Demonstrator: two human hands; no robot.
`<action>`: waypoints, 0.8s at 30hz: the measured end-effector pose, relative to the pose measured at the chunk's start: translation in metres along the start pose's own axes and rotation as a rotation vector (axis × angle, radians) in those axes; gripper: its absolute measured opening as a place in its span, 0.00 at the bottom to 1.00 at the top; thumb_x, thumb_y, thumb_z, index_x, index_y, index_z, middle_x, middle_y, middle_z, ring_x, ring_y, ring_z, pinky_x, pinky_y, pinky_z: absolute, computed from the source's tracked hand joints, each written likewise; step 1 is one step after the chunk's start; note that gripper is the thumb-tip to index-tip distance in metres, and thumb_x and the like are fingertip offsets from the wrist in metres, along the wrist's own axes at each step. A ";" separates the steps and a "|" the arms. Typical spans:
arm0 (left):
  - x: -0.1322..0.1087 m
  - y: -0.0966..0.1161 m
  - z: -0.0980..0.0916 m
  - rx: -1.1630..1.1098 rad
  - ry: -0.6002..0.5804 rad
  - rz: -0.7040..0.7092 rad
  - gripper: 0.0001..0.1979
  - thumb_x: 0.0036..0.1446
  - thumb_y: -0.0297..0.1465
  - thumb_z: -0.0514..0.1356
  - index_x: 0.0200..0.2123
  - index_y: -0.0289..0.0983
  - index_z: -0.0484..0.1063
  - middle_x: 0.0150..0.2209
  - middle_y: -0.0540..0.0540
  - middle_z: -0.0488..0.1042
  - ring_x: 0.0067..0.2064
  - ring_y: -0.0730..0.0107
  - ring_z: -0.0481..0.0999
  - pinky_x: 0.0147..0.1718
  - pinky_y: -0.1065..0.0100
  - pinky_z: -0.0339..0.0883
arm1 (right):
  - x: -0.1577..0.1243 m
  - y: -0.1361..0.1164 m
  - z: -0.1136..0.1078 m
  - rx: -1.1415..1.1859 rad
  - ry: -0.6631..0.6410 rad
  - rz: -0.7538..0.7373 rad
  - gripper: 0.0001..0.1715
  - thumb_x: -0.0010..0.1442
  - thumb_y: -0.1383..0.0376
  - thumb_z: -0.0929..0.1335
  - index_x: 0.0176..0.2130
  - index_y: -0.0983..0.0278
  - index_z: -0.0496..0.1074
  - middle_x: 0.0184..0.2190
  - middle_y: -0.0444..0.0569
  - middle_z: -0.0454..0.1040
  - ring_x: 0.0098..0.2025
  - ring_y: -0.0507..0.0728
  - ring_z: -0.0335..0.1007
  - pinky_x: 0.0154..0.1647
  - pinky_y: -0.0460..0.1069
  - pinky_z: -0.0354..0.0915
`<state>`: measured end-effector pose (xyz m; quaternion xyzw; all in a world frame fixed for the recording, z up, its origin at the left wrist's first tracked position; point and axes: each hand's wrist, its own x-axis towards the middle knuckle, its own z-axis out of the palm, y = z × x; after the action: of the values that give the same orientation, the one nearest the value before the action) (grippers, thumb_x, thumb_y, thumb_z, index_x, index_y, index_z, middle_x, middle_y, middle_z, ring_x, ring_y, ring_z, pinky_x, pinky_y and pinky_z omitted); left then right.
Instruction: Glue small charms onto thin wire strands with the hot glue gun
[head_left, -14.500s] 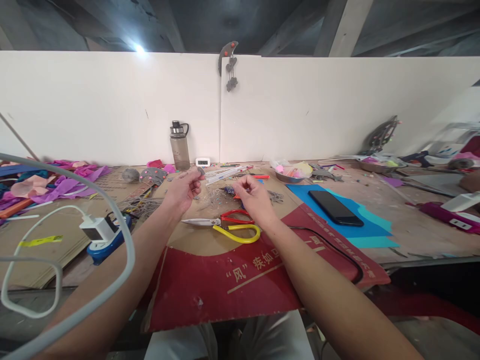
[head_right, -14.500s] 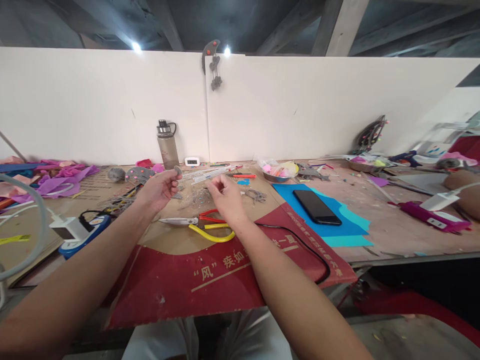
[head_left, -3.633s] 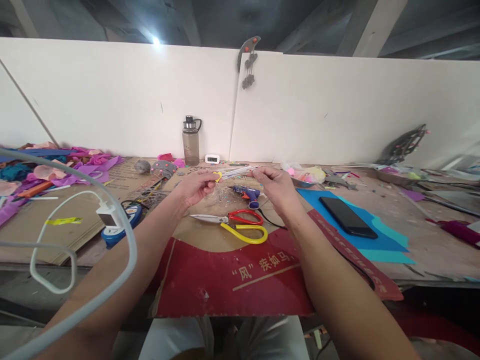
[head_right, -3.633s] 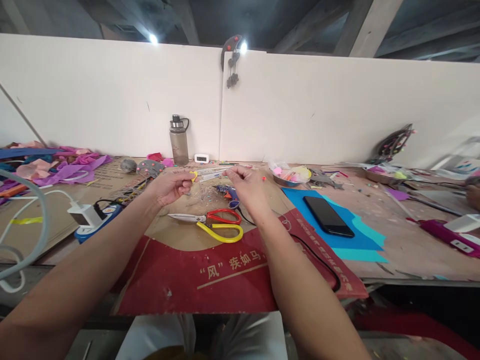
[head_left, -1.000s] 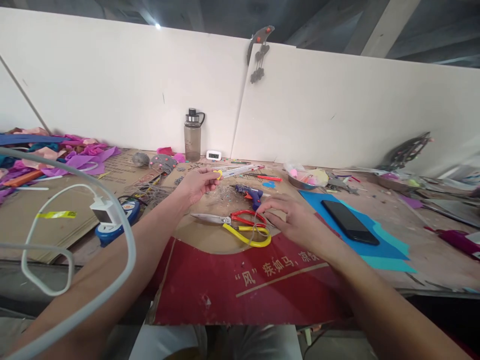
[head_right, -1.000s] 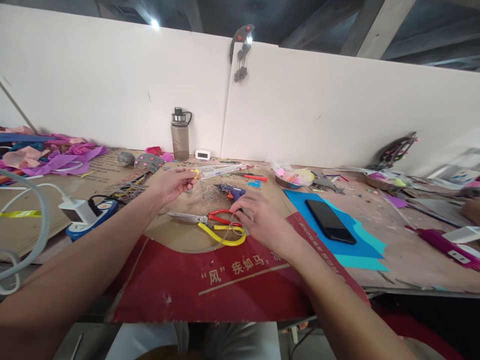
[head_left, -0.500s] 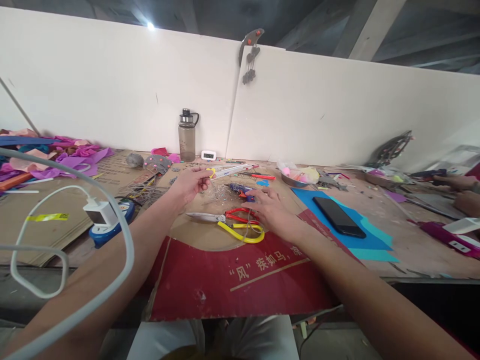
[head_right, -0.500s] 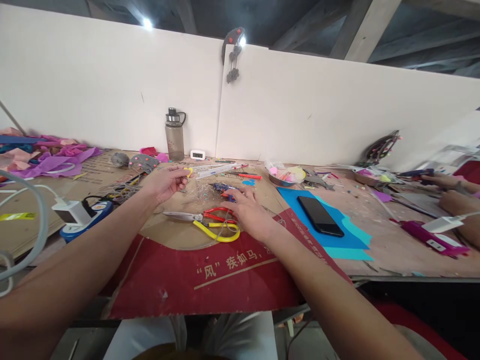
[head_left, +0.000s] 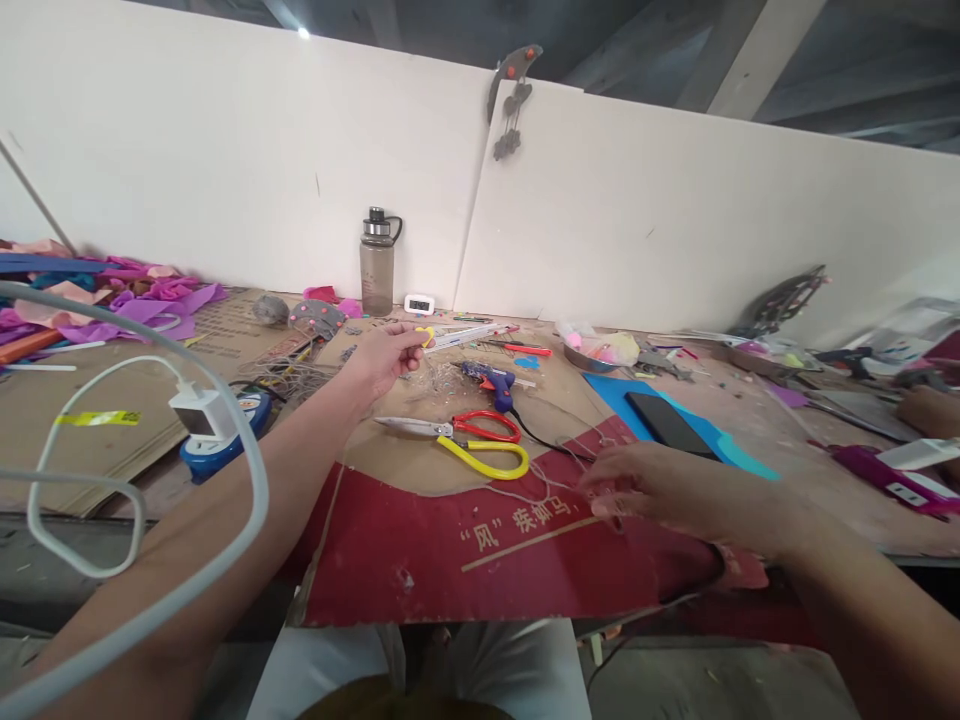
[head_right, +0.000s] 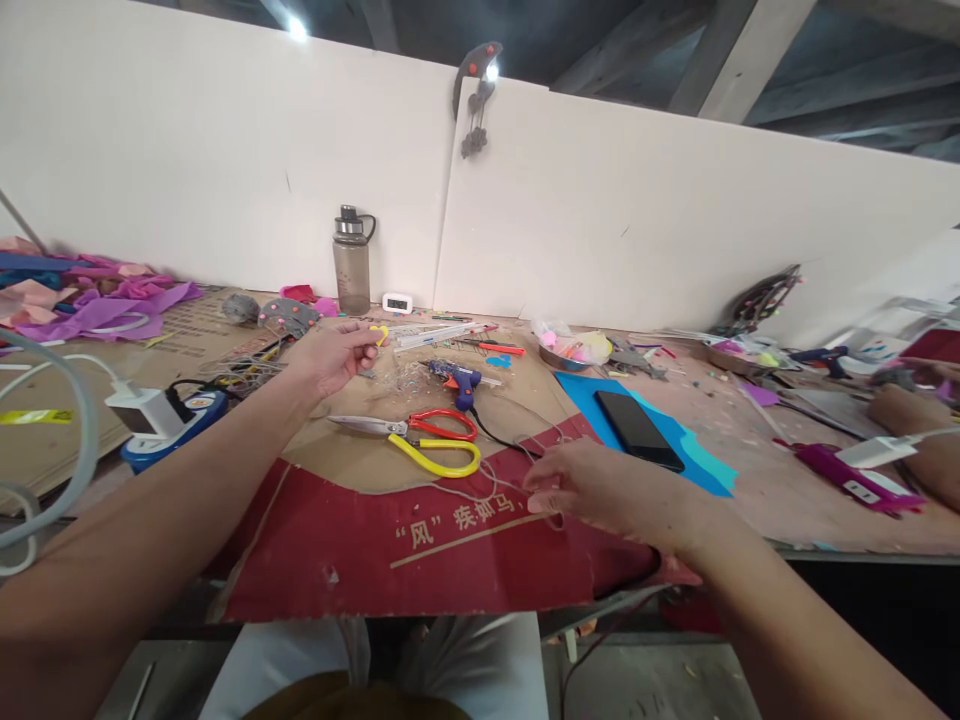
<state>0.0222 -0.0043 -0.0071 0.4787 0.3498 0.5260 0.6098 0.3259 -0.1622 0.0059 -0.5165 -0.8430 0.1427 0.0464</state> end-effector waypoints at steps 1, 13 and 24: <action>0.001 -0.002 -0.001 0.001 -0.009 -0.003 0.08 0.44 0.24 0.66 0.23 0.31 0.67 0.21 0.50 0.69 0.20 0.82 0.65 0.16 0.77 0.56 | -0.002 -0.004 -0.004 0.007 -0.015 0.009 0.13 0.58 0.54 0.66 0.32 0.57 0.78 0.32 0.46 0.77 0.33 0.56 0.72 0.33 0.48 0.64; 0.004 -0.008 -0.003 0.035 0.003 0.014 0.06 0.44 0.24 0.67 0.24 0.30 0.71 0.22 0.49 0.70 0.22 0.81 0.68 0.21 0.77 0.63 | 0.114 -0.016 0.006 -0.049 0.431 0.333 0.26 0.62 0.50 0.59 0.31 0.65 0.74 0.28 0.53 0.76 0.30 0.56 0.71 0.30 0.48 0.61; 0.008 -0.014 -0.008 0.073 -0.023 0.001 0.05 0.47 0.25 0.66 0.27 0.31 0.72 0.26 0.45 0.74 0.27 0.76 0.74 0.30 0.73 0.70 | 0.138 -0.024 0.013 0.099 0.438 0.492 0.10 0.53 0.61 0.66 0.27 0.65 0.73 0.29 0.58 0.77 0.34 0.61 0.72 0.33 0.50 0.63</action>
<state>0.0210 0.0053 -0.0218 0.5068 0.3614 0.5078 0.5955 0.2386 -0.0525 -0.0087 -0.7202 -0.6550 0.0760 0.2157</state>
